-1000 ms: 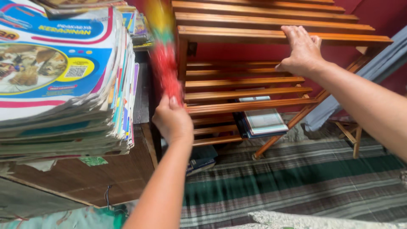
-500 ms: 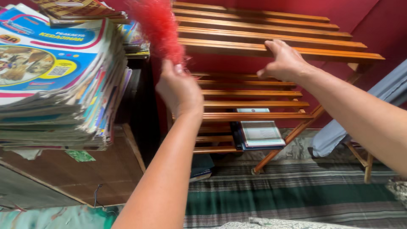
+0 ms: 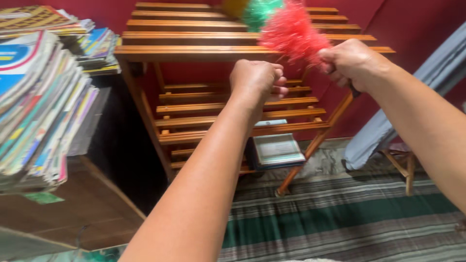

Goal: The person uses a colorful feather duster to clean a wooden slatted rack. They systematically wipe the horizontal slats and vertical supports of the rack, moving from the top to the bottom sections while holding the structure steady with their left hand.

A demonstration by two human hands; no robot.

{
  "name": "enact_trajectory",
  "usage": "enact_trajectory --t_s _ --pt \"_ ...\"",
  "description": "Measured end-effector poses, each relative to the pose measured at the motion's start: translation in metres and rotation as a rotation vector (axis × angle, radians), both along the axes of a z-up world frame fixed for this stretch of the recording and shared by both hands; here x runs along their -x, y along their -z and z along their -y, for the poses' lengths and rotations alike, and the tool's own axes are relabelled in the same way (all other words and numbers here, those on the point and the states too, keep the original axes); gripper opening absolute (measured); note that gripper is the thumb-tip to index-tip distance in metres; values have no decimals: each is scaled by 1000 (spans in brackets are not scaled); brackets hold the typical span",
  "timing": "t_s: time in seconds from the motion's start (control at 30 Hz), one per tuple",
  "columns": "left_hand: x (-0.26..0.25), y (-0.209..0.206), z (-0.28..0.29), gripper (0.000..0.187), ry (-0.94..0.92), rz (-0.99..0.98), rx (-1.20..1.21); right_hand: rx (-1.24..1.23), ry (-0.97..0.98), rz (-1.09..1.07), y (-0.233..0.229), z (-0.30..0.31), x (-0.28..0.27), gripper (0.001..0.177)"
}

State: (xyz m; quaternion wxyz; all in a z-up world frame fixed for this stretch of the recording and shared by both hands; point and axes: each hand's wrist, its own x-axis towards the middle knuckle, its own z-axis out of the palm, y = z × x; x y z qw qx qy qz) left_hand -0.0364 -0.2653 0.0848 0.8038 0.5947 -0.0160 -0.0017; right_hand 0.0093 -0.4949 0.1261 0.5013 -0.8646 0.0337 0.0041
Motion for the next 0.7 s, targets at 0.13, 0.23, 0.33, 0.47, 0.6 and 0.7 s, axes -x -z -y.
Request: enact_trajectory --t_s 0.13,0.23,0.33,0.47,0.6,0.7 --pt "-20 -1 25 15 -349 149 -472 401 80 101 16 25 8 29" --pt "-38 1 38 17 -430 253 -663 256 -37 14 19 50 14 28" --pt "-46 -4 44 18 -349 218 -720 179 88 -17 8 88 9 31" --pt "-56 -5 59 17 -316 322 -695 304 220 119 23 102 9 28" --pt "-84 -5 85 14 -235 403 -779 104 53 21 29 120 14 25" --pt "-106 -5 106 14 -301 566 -814 436 274 236 25 147 10 29"
